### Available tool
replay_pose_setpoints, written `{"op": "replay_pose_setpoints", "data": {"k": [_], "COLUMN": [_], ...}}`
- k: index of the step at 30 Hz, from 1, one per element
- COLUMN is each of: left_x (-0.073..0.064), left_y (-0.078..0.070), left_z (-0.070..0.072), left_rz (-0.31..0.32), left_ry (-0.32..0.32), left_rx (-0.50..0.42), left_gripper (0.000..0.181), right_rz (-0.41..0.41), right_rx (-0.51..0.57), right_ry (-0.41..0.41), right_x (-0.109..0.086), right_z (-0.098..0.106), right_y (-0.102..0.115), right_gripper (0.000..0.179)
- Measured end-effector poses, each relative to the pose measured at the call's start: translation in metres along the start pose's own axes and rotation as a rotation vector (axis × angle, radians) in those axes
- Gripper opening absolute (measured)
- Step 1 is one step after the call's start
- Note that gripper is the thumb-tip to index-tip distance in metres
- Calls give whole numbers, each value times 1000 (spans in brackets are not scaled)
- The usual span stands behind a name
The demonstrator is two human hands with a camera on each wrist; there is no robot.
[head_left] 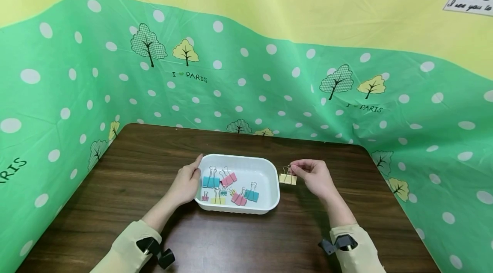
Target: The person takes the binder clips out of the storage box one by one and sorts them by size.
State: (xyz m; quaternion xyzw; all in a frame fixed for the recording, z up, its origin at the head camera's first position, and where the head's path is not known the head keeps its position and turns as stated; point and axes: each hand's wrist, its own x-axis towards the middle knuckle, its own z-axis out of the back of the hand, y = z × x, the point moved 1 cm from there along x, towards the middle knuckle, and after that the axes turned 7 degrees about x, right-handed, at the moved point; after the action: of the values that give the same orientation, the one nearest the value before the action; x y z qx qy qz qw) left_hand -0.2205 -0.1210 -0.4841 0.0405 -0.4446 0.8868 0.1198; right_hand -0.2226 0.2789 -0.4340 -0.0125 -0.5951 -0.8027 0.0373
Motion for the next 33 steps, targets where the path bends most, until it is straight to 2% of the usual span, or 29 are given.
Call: {"op": "replay_pose_setpoints", "data": {"k": [14,24,33], "left_x": [0,-1,0], "left_y": [0,-1,-1], "left_z": [-1,0,-1], "left_rz": [12,11,26], "left_ry": [6,3,16], "left_rx": [-6,-5,-24], "left_gripper": [50,50,51], "right_rz": [-22,-35,-41], "right_rx": [12,-18,3], "right_ry": [27,23,24], "right_x": [1,2,1], "right_z": [0,-1,-2], "right_y": [-30,-39,-45], "right_gripper": [16,13,14]}}
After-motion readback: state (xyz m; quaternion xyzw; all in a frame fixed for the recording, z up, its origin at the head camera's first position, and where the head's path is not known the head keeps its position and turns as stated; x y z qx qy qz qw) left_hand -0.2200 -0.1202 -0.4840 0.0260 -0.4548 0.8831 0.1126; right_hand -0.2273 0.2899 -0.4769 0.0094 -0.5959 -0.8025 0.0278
